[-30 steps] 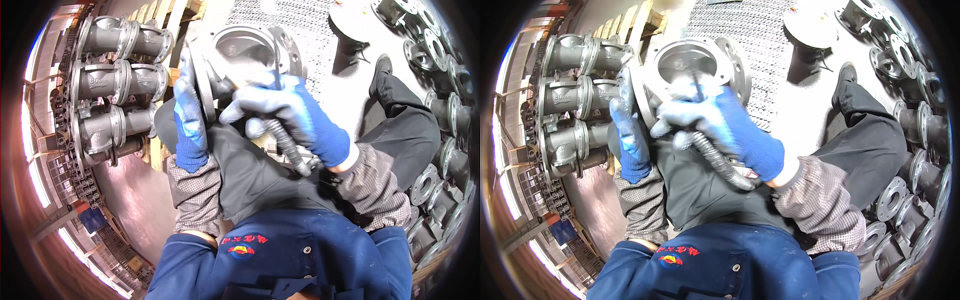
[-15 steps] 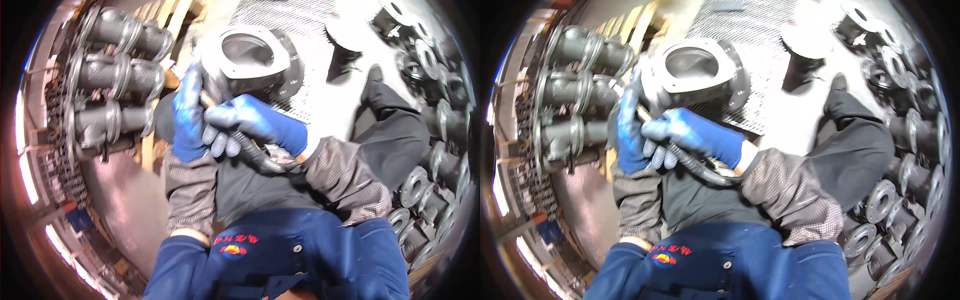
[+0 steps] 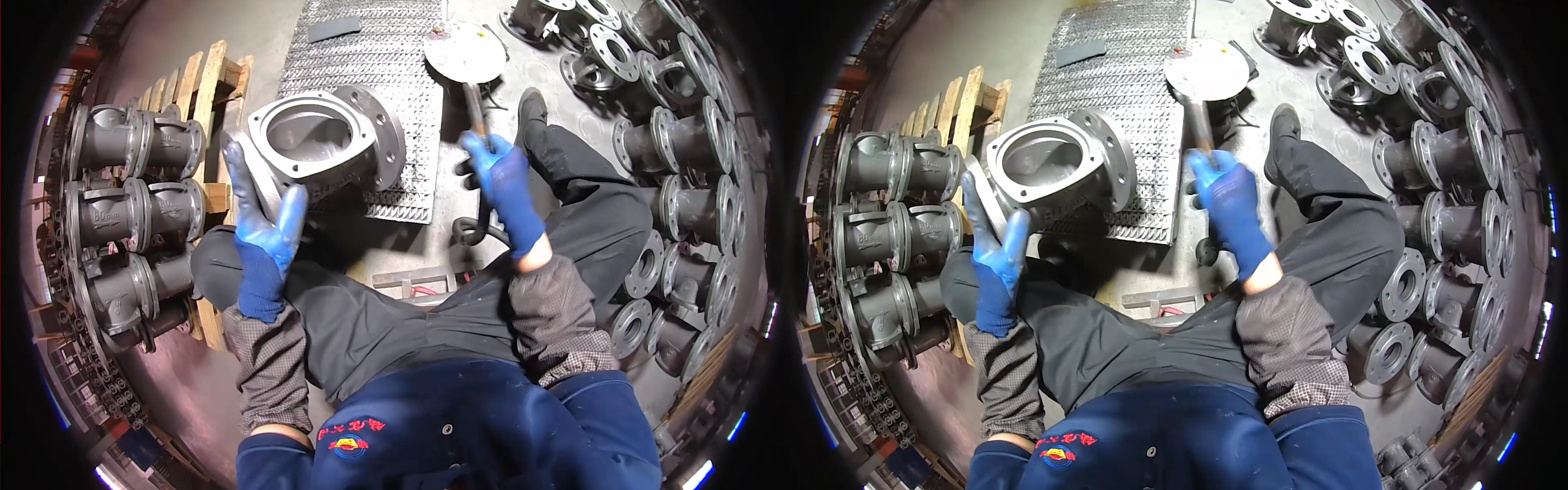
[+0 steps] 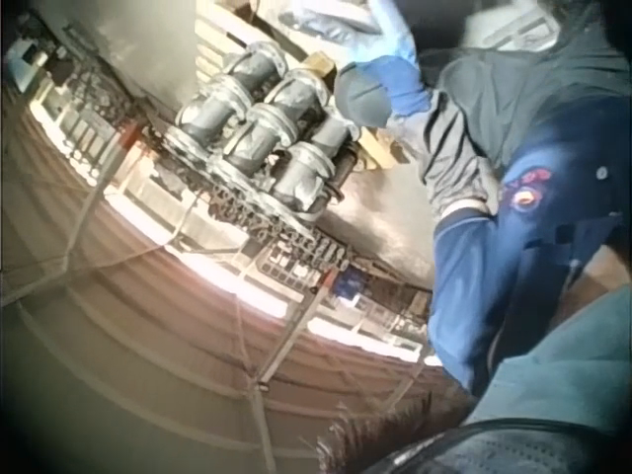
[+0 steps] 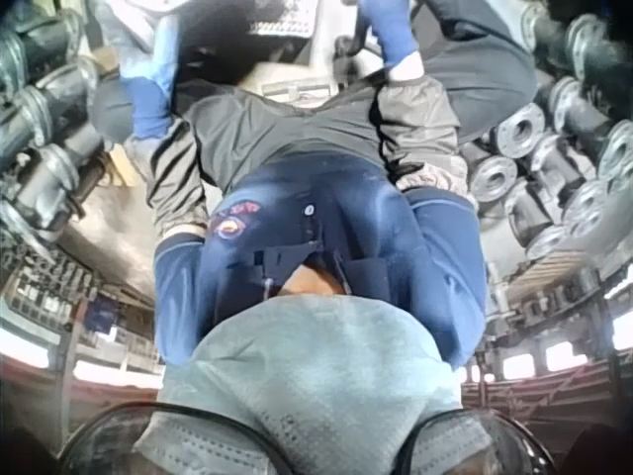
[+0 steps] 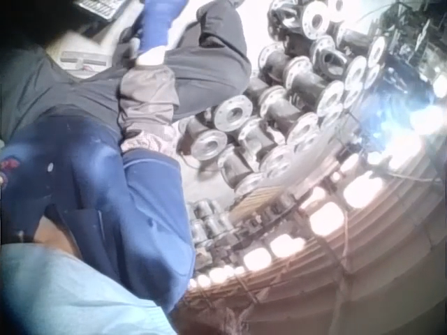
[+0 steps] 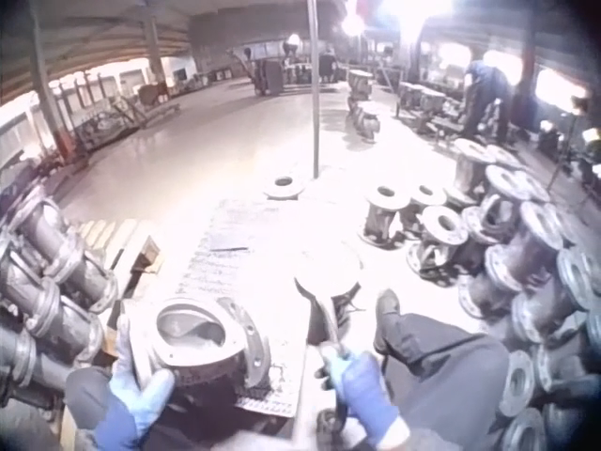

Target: The person uses a handheld power tool to grind and finish the surfaces and interior edges of a metal pipe fitting, turning the fitting over and handling it to reach different sides.

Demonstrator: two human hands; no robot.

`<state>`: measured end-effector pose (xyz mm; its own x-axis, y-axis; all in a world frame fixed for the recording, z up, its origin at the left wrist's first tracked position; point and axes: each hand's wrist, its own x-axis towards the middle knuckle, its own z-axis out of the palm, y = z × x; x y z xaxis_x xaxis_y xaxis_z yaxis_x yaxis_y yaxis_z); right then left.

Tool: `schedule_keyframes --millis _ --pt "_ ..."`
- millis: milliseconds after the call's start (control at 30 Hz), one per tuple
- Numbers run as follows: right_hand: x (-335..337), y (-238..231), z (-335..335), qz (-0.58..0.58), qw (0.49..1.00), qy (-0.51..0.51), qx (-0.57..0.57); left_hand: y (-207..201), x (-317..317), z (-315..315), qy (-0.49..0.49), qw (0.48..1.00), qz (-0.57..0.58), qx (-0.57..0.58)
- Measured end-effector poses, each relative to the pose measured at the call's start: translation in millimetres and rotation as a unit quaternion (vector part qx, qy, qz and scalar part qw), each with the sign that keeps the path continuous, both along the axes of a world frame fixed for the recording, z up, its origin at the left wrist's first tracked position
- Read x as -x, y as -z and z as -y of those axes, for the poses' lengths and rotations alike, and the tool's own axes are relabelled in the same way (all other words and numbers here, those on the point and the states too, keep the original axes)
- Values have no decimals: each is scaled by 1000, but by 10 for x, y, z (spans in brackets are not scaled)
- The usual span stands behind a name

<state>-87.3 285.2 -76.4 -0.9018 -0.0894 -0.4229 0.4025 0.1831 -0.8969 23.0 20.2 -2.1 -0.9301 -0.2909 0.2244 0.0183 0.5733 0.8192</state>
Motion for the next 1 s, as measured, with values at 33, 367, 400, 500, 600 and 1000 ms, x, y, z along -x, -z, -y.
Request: schedule_keyframes --millis 33,367,400,500,600,1000 --pt "113 182 -146 78 996 29 14 33 23 23 -10 999 1 -32" --pt "754 1495 -684 191 978 61 65 -16 495 149 7 977 -52 206" --pt "714 1489 -629 166 980 50 102 -42 551 228 -4 975 -53 215" --pt "709 1468 -416 202 971 -16 130 -208 700 582 59 850 -80 517" --pt "837 1952 -714 99 966 -9 237 -193 1023 700 116 879 -92 452" --pt "684 794 132 -113 960 47 251 -12 754 697 -73 996 56 8"
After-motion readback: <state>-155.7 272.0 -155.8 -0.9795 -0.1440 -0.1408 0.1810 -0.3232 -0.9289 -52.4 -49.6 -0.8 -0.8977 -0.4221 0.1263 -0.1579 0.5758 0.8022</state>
